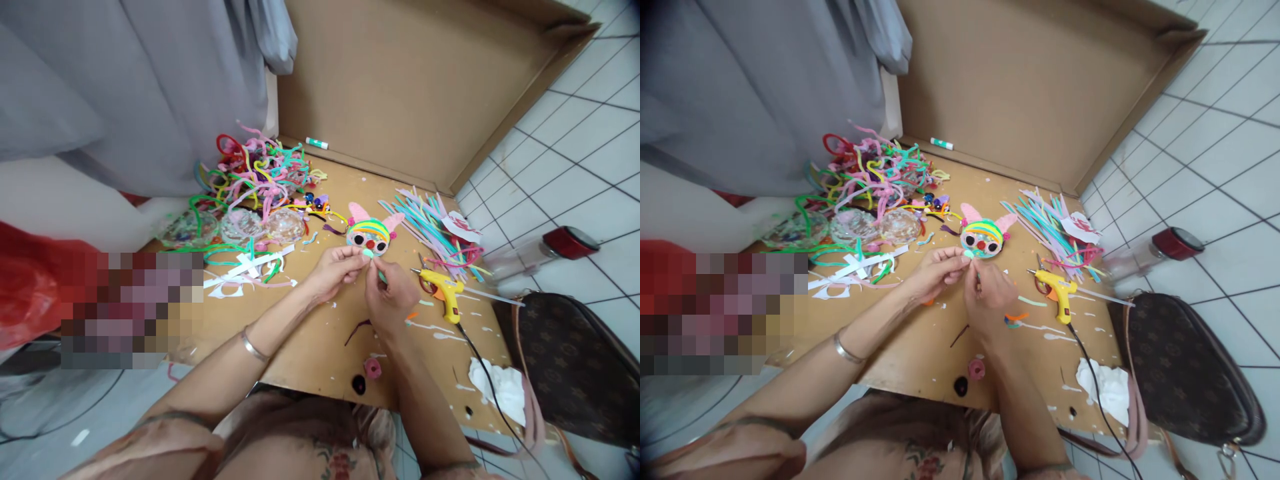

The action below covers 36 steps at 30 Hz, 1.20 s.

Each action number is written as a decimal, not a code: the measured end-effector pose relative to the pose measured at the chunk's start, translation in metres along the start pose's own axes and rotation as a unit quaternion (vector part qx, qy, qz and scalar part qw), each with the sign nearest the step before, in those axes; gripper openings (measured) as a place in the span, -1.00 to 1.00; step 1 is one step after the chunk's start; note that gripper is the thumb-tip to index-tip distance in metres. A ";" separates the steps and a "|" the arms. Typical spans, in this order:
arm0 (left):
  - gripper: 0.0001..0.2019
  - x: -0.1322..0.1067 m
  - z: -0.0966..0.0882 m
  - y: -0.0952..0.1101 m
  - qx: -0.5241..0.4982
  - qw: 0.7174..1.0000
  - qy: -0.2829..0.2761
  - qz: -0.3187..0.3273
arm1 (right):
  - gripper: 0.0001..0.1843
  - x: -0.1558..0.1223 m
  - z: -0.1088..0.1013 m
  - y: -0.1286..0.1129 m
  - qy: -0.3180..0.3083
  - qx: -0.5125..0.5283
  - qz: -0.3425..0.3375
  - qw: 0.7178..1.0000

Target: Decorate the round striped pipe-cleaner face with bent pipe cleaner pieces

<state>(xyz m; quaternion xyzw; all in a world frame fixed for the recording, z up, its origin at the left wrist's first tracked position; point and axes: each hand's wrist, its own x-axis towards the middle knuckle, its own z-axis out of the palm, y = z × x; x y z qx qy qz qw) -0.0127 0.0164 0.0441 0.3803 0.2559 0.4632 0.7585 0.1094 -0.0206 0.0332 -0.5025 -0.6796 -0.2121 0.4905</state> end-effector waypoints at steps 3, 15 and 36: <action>-0.58 -0.001 0.000 0.003 -0.011 1.000 -0.006 -0.009 | -0.87 -0.001 -0.002 0.001 0.002 -0.056 -0.053 0.997; -0.66 -0.003 0.002 0.002 -0.050 0.998 -0.005 -0.025 | -0.88 0.001 -0.006 -0.002 0.000 -0.104 -0.091 0.990; -0.74 -0.002 -0.001 0.006 -0.079 0.995 0.047 -0.041 | -0.85 0.004 -0.006 0.003 -0.023 0.015 0.051 0.998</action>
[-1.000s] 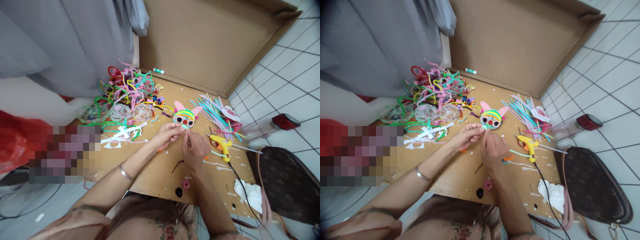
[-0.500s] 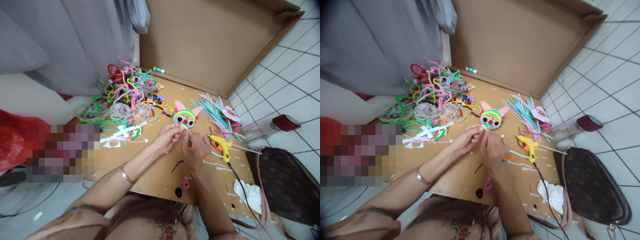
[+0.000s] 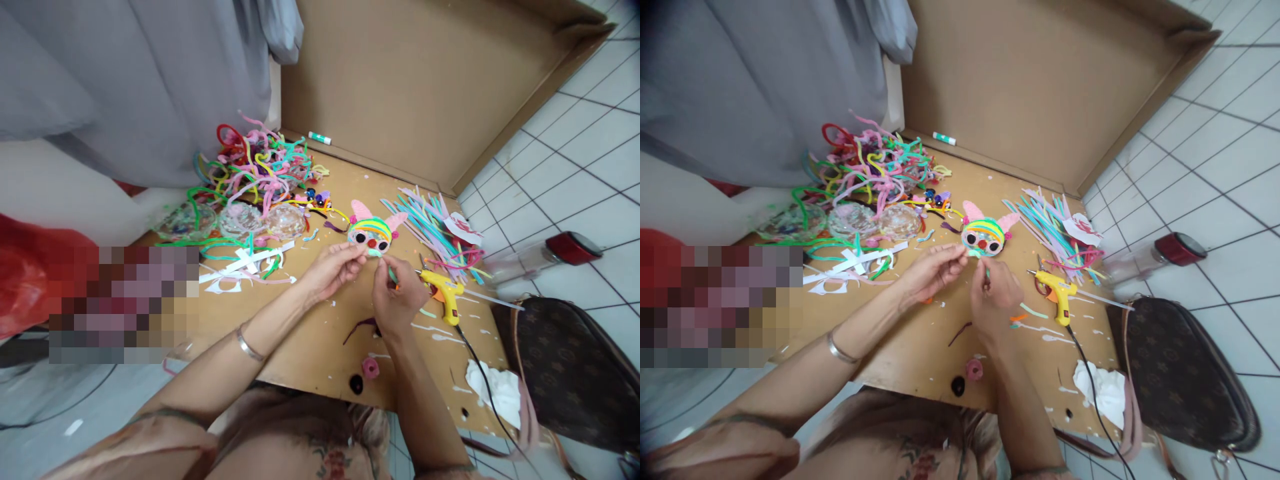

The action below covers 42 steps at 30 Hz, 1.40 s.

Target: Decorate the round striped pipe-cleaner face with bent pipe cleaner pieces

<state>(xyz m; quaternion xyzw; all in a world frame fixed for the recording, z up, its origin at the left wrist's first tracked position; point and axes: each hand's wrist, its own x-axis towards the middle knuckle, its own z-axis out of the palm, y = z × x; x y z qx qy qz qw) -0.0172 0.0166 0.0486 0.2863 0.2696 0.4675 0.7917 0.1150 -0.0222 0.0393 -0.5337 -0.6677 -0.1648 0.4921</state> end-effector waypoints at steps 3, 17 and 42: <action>-0.67 0.003 -0.011 0.009 0.124 0.989 0.001 0.083 | -0.82 0.004 -0.004 -0.002 -0.029 0.045 0.037 0.998; -0.76 -0.004 -0.016 0.026 0.349 0.928 -0.102 0.080 | -0.79 0.011 -0.007 0.001 -0.108 0.098 0.025 0.989; -0.68 0.002 0.000 -0.009 0.021 0.999 0.024 0.010 | -0.79 0.001 0.002 0.013 -0.078 -0.028 -0.076 0.994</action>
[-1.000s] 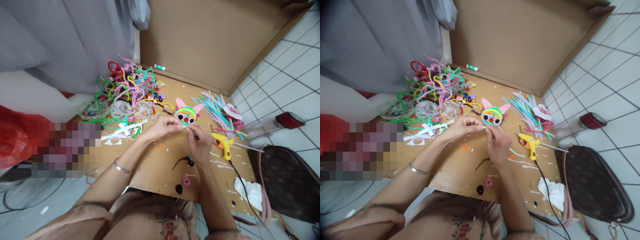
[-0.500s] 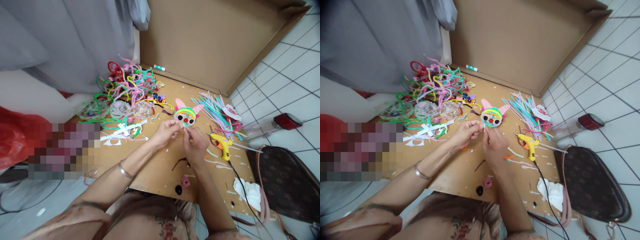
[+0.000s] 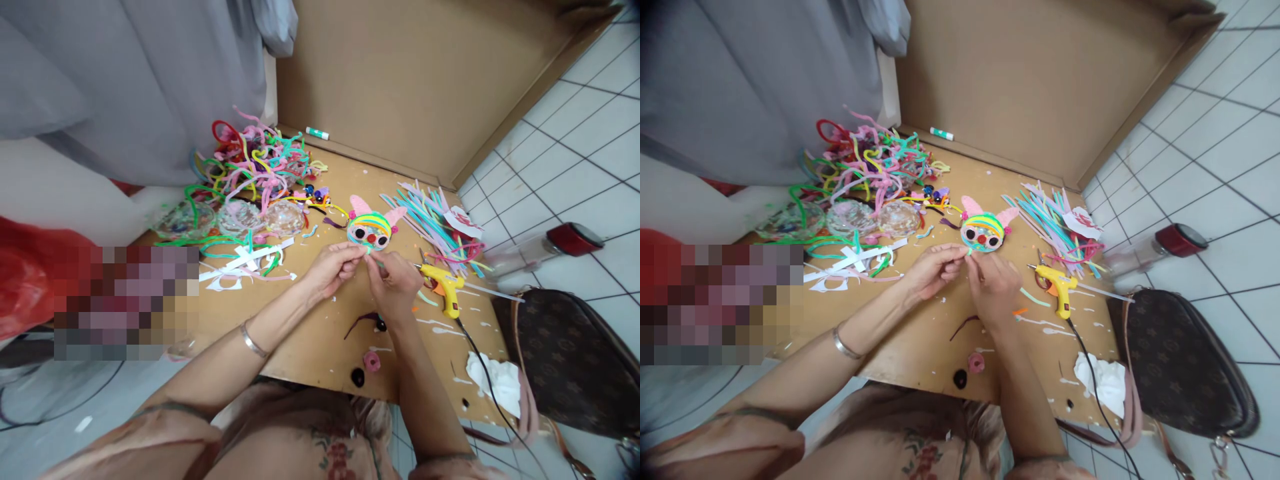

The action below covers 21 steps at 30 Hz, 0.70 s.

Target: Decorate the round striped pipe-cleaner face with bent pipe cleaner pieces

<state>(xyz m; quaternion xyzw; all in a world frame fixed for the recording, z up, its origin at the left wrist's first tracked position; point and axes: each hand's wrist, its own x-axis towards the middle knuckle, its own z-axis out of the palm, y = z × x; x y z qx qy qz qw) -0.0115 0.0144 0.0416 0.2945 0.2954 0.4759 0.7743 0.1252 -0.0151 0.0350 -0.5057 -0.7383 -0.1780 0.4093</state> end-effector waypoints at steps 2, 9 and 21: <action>-0.69 0.000 -0.001 0.003 0.049 0.998 -0.003 0.033 | -0.78 0.002 -0.001 0.000 -0.002 0.051 0.030 0.998; -0.72 0.003 -0.008 0.016 0.192 0.975 -0.029 0.110 | -0.80 0.007 -0.005 -0.005 -0.013 0.117 0.072 0.990; -0.83 0.016 -0.020 0.009 0.263 0.956 -0.034 0.129 | -0.80 -0.001 0.008 0.004 -0.022 0.000 -0.029 0.999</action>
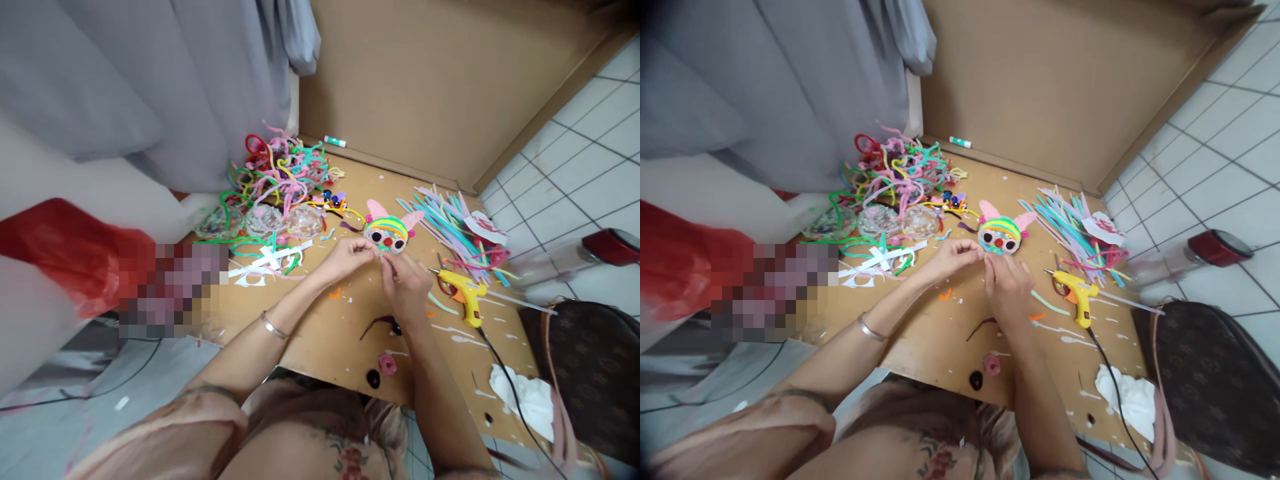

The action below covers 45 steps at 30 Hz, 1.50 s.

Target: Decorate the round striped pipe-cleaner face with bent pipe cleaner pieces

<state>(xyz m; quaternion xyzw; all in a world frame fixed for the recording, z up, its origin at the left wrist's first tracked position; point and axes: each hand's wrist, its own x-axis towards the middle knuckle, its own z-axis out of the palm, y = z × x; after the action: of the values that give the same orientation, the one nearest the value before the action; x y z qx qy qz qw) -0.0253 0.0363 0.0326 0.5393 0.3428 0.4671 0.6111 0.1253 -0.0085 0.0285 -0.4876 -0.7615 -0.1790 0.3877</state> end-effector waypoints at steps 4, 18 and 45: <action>-0.89 0.001 0.001 0.002 0.015 1.000 -0.001 0.002 | -0.76 0.001 0.000 0.001 -0.017 -0.007 0.007 1.000; -0.92 -0.002 0.002 0.000 0.045 0.999 0.029 0.012 | -0.81 0.005 -0.005 0.008 -0.034 0.084 0.063 0.994; -0.88 -0.007 0.020 -0.027 -0.023 0.995 0.093 -0.035 | -0.81 -0.008 0.002 0.002 -0.069 0.007 0.051 0.996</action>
<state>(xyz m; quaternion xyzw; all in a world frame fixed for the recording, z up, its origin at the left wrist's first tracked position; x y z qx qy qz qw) -0.0032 0.0236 0.0092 0.4673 0.4060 0.5008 0.6049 0.1284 -0.0111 0.0207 -0.5346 -0.7617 -0.1195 0.3460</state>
